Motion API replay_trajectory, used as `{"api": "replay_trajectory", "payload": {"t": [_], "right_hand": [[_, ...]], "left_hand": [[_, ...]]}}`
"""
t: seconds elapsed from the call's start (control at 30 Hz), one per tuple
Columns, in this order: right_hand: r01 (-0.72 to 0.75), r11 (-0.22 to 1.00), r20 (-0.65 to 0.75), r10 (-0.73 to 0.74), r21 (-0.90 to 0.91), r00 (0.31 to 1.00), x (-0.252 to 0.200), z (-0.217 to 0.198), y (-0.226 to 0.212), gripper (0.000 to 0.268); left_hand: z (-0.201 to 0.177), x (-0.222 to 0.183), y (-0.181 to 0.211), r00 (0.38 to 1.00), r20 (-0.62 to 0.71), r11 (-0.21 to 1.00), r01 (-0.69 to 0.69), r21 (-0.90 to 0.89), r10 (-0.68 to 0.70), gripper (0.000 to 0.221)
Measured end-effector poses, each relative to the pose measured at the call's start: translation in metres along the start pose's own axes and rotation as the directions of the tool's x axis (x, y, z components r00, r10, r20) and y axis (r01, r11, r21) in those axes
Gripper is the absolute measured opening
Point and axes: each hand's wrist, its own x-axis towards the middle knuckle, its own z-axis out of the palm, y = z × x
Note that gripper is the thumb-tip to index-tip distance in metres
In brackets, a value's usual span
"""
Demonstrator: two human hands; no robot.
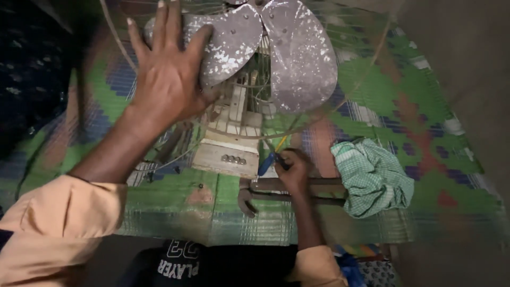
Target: Repairing and reassembling a portable electric fan.
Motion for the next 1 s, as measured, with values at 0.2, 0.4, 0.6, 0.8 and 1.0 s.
{"api": "replay_trajectory", "payload": {"t": [0.2,0.4,0.6,0.8,1.0], "right_hand": [[-0.021,0.999,0.011,0.020,0.044,1.000,-0.001,-0.003,-0.003,0.032],[-0.065,0.997,0.013,0.066,-0.038,0.998,0.001,-0.007,-0.005,0.031],[-0.173,0.985,0.078,0.172,0.006,0.982,-0.004,-0.001,0.015,0.036],[-0.152,0.988,0.049,0.151,-0.001,0.987,-0.003,-0.003,0.012,0.032],[-0.198,0.979,0.071,0.195,0.038,0.978,-0.003,-0.003,0.011,0.030]], "left_hand": [[-0.015,0.003,-0.007,0.998,0.063,0.999,0.028,-0.042,-0.025,0.109],[0.007,-0.004,-0.011,1.000,0.022,1.000,-0.018,0.020,0.018,0.110],[0.014,-0.005,0.002,0.998,0.038,0.998,0.057,0.014,-0.057,0.109],[0.013,-0.018,0.026,0.997,-0.073,0.999,-0.028,-0.015,0.027,0.112],[0.015,-0.025,0.035,0.997,0.025,0.989,-0.074,-0.128,0.078,0.074]]}}
